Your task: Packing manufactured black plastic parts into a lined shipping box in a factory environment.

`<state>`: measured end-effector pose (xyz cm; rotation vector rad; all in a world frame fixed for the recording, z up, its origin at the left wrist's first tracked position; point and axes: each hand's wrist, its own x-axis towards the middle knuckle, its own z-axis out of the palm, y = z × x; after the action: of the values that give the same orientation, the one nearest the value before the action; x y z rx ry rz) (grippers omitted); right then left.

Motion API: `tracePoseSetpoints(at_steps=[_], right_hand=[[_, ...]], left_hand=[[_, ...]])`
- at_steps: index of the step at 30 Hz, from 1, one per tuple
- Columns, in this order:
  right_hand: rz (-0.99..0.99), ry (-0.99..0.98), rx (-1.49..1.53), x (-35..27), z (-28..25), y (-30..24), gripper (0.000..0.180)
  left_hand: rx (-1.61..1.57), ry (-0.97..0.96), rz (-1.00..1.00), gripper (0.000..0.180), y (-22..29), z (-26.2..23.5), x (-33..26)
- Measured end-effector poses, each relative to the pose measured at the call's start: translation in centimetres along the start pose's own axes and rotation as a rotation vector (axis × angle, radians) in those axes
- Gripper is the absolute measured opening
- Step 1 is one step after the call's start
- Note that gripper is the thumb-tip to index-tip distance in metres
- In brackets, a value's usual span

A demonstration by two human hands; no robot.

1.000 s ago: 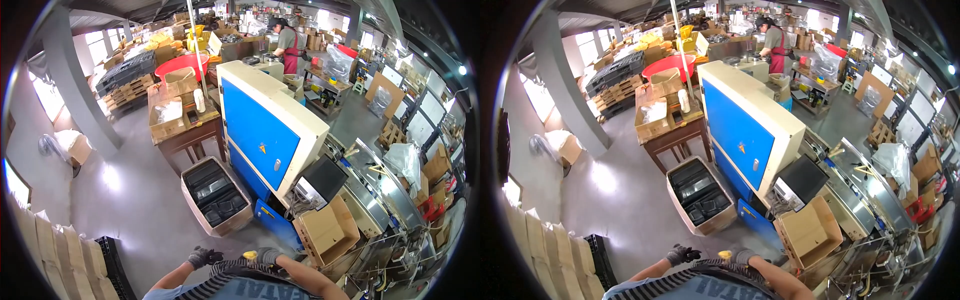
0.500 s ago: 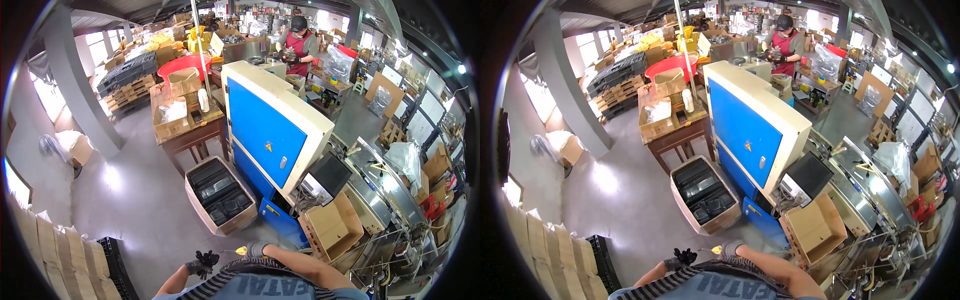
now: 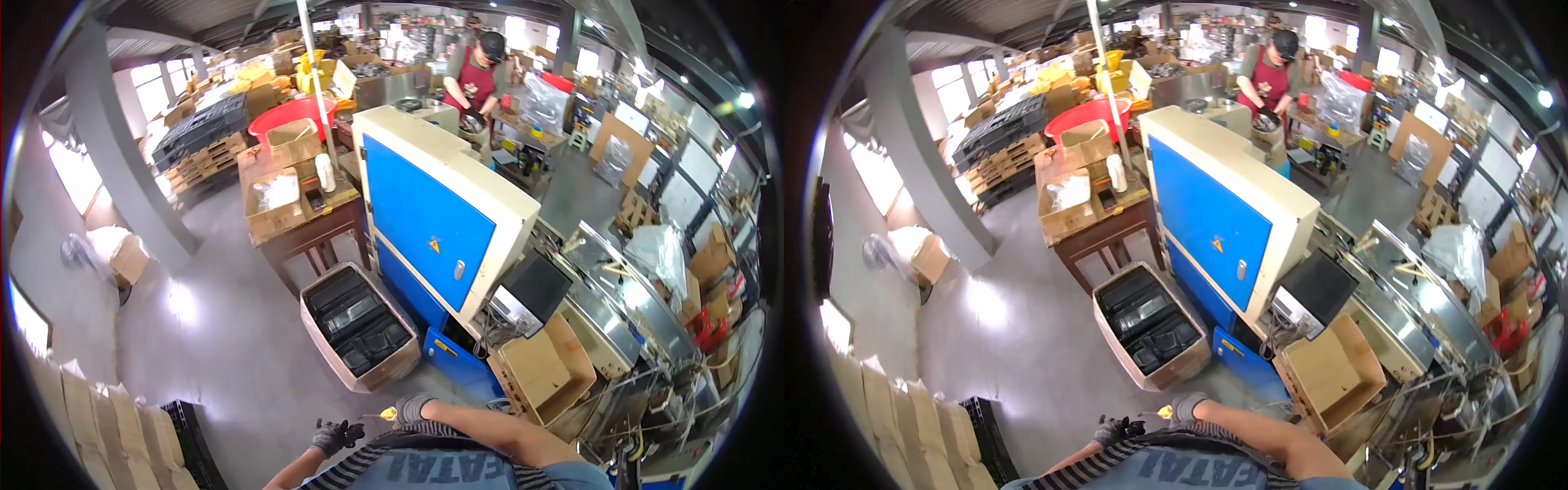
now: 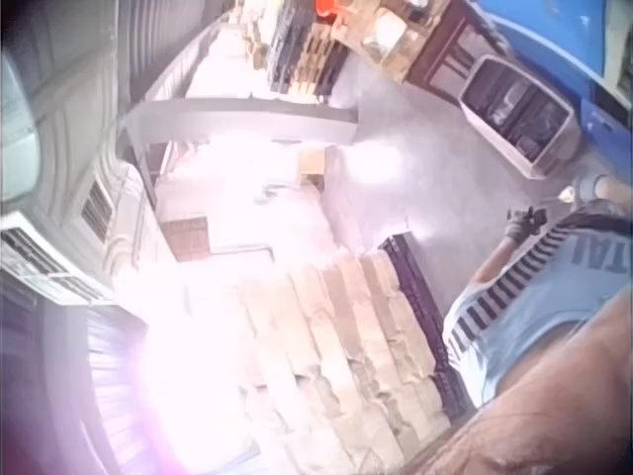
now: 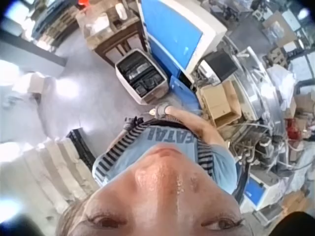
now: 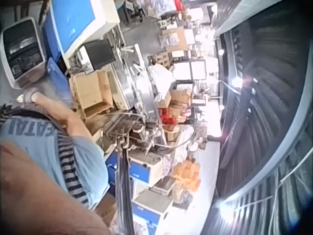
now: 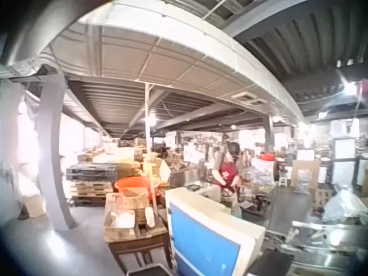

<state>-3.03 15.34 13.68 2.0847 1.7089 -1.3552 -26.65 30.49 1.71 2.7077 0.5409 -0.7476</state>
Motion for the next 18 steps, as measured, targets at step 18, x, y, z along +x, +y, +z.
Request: tracePoseSetpoints(at_steps=[18], right_hand=[[-0.084,0.028,-0.020,-0.1,0.6,-0.2,0.041]], left_hand=[[-2.480,-0.331,-0.338,0.007,-1.8,2.5,0.9]])
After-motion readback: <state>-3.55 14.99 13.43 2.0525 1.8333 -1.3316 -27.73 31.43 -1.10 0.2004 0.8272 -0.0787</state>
